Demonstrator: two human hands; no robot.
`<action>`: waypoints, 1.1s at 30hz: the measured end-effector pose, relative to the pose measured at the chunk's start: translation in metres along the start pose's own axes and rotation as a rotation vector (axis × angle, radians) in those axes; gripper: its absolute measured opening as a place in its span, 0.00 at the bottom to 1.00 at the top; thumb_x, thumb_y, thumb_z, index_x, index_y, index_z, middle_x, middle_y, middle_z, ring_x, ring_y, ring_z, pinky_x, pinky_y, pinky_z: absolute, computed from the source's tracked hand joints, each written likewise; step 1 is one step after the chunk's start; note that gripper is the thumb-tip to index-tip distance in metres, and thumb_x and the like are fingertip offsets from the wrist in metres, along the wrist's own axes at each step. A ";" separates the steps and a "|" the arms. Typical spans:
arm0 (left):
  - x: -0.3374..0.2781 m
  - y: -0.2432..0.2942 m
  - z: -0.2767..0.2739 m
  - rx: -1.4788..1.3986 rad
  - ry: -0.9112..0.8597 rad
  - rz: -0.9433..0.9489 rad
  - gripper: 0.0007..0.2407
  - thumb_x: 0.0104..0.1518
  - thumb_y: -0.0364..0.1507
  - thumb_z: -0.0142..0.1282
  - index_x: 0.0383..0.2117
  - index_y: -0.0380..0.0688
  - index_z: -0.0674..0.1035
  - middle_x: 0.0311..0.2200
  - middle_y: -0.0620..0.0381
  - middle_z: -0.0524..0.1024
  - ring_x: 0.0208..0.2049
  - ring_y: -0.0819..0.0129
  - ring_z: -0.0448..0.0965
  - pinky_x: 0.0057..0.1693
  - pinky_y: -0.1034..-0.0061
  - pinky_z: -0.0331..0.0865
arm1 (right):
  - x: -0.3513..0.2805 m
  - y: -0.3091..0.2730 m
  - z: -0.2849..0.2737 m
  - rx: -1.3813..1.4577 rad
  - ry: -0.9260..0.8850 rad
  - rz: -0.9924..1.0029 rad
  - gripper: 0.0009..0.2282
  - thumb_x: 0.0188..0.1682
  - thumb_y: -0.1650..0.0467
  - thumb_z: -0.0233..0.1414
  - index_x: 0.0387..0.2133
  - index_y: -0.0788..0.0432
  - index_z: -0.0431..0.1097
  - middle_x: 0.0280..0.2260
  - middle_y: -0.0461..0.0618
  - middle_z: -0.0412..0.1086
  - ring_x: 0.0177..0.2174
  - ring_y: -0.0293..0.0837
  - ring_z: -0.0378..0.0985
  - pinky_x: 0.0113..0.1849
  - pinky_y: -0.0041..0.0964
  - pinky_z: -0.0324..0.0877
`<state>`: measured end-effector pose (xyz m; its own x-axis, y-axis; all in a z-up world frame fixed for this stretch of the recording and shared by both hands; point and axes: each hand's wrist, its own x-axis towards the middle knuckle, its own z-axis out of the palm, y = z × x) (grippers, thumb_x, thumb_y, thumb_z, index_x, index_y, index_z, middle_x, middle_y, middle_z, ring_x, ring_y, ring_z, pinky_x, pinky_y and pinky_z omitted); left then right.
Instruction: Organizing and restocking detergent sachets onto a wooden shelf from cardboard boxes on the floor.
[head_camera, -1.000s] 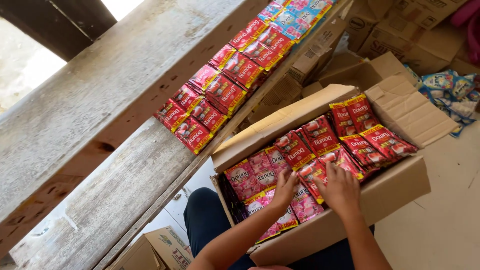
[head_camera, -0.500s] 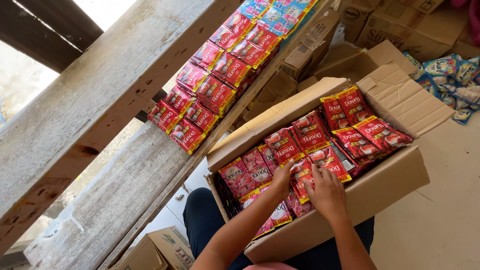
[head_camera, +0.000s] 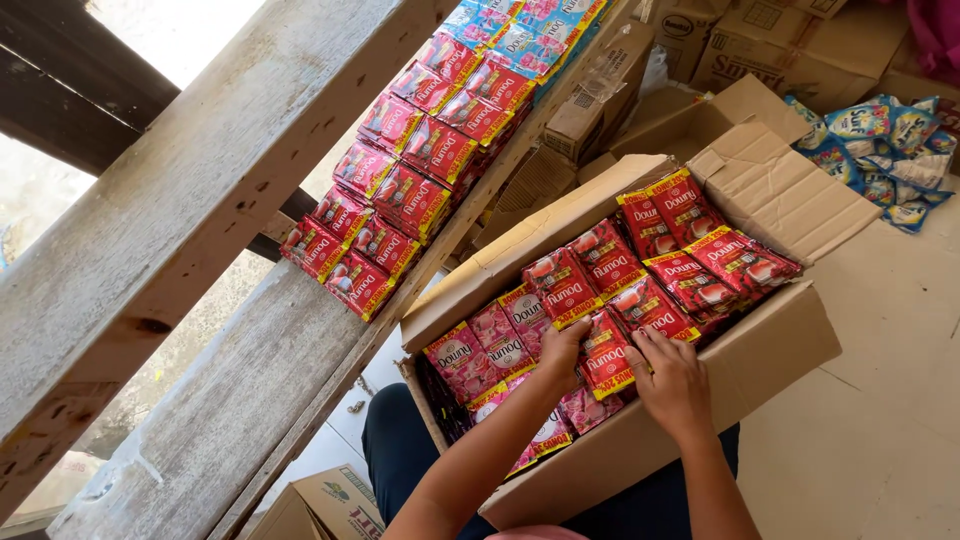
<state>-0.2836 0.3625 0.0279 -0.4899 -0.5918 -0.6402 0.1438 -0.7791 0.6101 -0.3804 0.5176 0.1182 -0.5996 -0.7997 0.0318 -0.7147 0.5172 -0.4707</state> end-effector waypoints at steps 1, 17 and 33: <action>-0.008 0.004 0.004 0.000 0.000 0.001 0.09 0.60 0.29 0.60 0.44 0.42 0.77 0.36 0.55 0.81 0.35 0.66 0.82 0.42 0.65 0.79 | -0.002 -0.002 0.002 0.001 0.001 0.000 0.23 0.54 0.54 0.45 0.54 0.52 0.73 0.58 0.47 0.69 0.55 0.52 0.67 0.53 0.54 0.63; -0.052 0.012 -0.061 -0.094 0.015 -0.053 0.10 0.59 0.26 0.55 0.46 0.42 0.77 0.37 0.51 0.80 0.35 0.61 0.82 0.44 0.61 0.80 | -0.035 -0.062 0.027 0.266 -0.110 -0.064 0.26 0.48 0.59 0.54 0.56 0.62 0.63 0.53 0.61 0.69 0.52 0.60 0.70 0.53 0.52 0.65; -0.106 0.020 -0.079 -0.286 -0.071 -0.250 0.13 0.56 0.33 0.56 0.45 0.42 0.79 0.38 0.49 0.83 0.37 0.57 0.85 0.51 0.58 0.79 | -0.051 -0.070 0.047 0.682 -0.368 -0.027 0.46 0.42 0.61 0.63 0.69 0.64 0.41 0.63 0.65 0.59 0.61 0.52 0.64 0.57 0.42 0.60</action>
<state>-0.1613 0.3932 0.0710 -0.5972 -0.3679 -0.7127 0.2413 -0.9299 0.2777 -0.2830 0.5081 0.1078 -0.3414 -0.9210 -0.1874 -0.2763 0.2889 -0.9166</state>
